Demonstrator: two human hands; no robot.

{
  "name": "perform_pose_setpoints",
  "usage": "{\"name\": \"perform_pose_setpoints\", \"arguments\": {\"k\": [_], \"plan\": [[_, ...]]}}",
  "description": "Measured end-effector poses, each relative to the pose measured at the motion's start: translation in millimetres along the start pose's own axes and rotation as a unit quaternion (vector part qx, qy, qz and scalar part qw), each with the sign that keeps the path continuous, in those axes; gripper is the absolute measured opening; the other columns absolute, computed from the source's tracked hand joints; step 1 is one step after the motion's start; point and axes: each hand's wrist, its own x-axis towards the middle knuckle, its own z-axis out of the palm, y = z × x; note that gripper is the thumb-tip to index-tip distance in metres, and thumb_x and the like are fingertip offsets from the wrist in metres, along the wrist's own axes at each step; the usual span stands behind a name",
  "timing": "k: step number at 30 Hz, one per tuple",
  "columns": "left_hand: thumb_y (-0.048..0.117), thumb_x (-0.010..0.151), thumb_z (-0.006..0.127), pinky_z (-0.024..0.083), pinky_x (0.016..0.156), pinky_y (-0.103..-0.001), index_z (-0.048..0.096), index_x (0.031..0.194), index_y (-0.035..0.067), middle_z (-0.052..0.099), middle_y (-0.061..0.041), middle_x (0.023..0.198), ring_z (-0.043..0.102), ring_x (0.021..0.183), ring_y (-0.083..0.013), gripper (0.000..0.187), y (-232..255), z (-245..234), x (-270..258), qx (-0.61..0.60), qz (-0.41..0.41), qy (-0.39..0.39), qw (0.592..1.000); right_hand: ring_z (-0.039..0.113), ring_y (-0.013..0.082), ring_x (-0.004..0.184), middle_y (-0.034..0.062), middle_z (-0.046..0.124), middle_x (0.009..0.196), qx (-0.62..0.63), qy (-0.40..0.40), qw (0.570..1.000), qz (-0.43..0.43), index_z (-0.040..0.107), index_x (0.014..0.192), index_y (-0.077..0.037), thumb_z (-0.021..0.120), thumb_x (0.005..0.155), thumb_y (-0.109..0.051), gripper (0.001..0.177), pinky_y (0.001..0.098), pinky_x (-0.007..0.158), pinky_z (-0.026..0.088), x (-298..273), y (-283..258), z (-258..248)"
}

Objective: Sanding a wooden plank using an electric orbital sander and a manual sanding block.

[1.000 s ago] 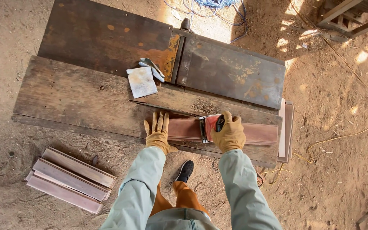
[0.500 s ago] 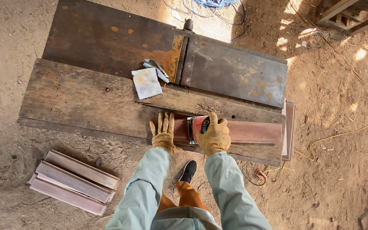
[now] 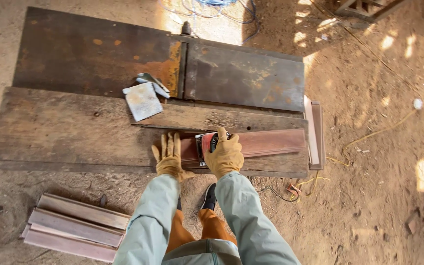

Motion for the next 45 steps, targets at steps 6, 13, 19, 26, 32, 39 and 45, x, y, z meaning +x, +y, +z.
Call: {"name": "perform_pose_setpoints", "arguments": {"k": [6, 13, 19, 26, 32, 39, 45], "plan": [[0.065, 0.045, 0.095, -0.005, 0.124, -0.062, -0.010, 0.162, 0.010, -0.004, -0.011, 0.173, -0.009, 0.159, -0.0303, 0.167, -1.5, 5.1, -2.1, -0.034, -0.004, 0.038, 0.999, 0.065, 0.0358, 0.096, 0.0172, 0.053, 0.113, -0.007, -0.010, 0.998, 0.063, 0.051, 0.129, -0.029, 0.078, 0.083, -0.051, 0.058, 0.0490, 0.069, 0.060, 34.2, 55.4, -13.5], [0.063, 0.046, 0.096, -0.005, 0.125, -0.059, -0.009, 0.162, 0.012, -0.004, -0.010, 0.173, -0.009, 0.159, -0.0289, 0.164, 5.8, -6.9, -8.5, -0.037, -0.019, 0.038, 0.998, 0.069, 0.0299, 0.084, 0.0169, 0.055, 0.109, -0.006, -0.005, 0.992, 0.123, 0.047, 0.136, -0.028, 0.074, 0.091, -0.041, 0.054, 0.0428, 0.061, 0.065, 83.0, 152.9, -29.5], [0.062, 0.048, 0.096, -0.006, 0.125, -0.059, -0.009, 0.162, 0.013, -0.004, -0.009, 0.173, -0.010, 0.159, -0.0274, 0.162, 10.7, -11.5, -8.7, -0.025, -0.037, 0.019, 0.999, 0.066, 0.0305, 0.090, 0.0162, 0.052, 0.112, -0.016, 0.029, 0.991, 0.126, 0.047, 0.136, -0.032, 0.082, 0.083, -0.033, 0.064, 0.0431, 0.069, 0.062, 113.4, 215.0, -46.0], [0.061, 0.047, 0.096, -0.005, 0.126, -0.059, -0.008, 0.162, 0.014, -0.002, -0.009, 0.173, -0.008, 0.159, -0.0268, 0.162, 12.7, -11.2, -8.4, -0.018, -0.044, 0.030, 0.998, 0.066, 0.0331, 0.092, 0.0172, 0.053, 0.114, -0.028, 0.065, 0.991, 0.115, 0.049, 0.133, -0.032, 0.084, 0.080, -0.036, 0.064, 0.0474, 0.069, 0.060, 145.2, 285.4, -51.1], [0.060, 0.046, 0.097, -0.005, 0.126, -0.058, -0.009, 0.162, 0.015, -0.002, -0.008, 0.173, -0.007, 0.159, -0.0264, 0.163, 16.8, -14.5, -8.1, -0.012, -0.052, 0.026, 0.998, 0.067, 0.0333, 0.091, 0.0157, 0.054, 0.117, -0.045, 0.103, 0.990, 0.085, 0.050, 0.129, -0.036, 0.084, 0.074, -0.036, 0.065, 0.0460, 0.069, 0.060, 150.4, 301.1, -53.2], [0.060, 0.046, 0.097, -0.004, 0.126, -0.059, -0.009, 0.162, 0.014, -0.001, -0.008, 0.173, -0.007, 0.160, -0.0266, 0.163, 19.7, -15.3, -7.9, -0.004, -0.060, 0.019, 0.998, 0.069, 0.0346, 0.094, 0.0125, 0.056, 0.118, -0.036, 0.073, 0.995, 0.064, 0.051, 0.130, -0.036, 0.086, 0.073, -0.035, 0.067, 0.0459, 0.073, 0.061, 137.5, 270.7, -51.6], [0.063, 0.047, 0.095, -0.005, 0.125, -0.060, -0.010, 0.162, 0.013, -0.004, -0.009, 0.173, -0.008, 0.159, -0.0276, 0.164, 19.1, -16.1, -8.0, 0.005, -0.059, 0.013, 0.998, 0.070, 0.0333, 0.094, 0.0134, 0.056, 0.116, -0.011, 0.048, 0.998, 0.045, 0.050, 0.133, -0.037, 0.086, 0.072, -0.032, 0.071, 0.0431, 0.069, 0.063, 117.8, 218.3, -41.4]]}}
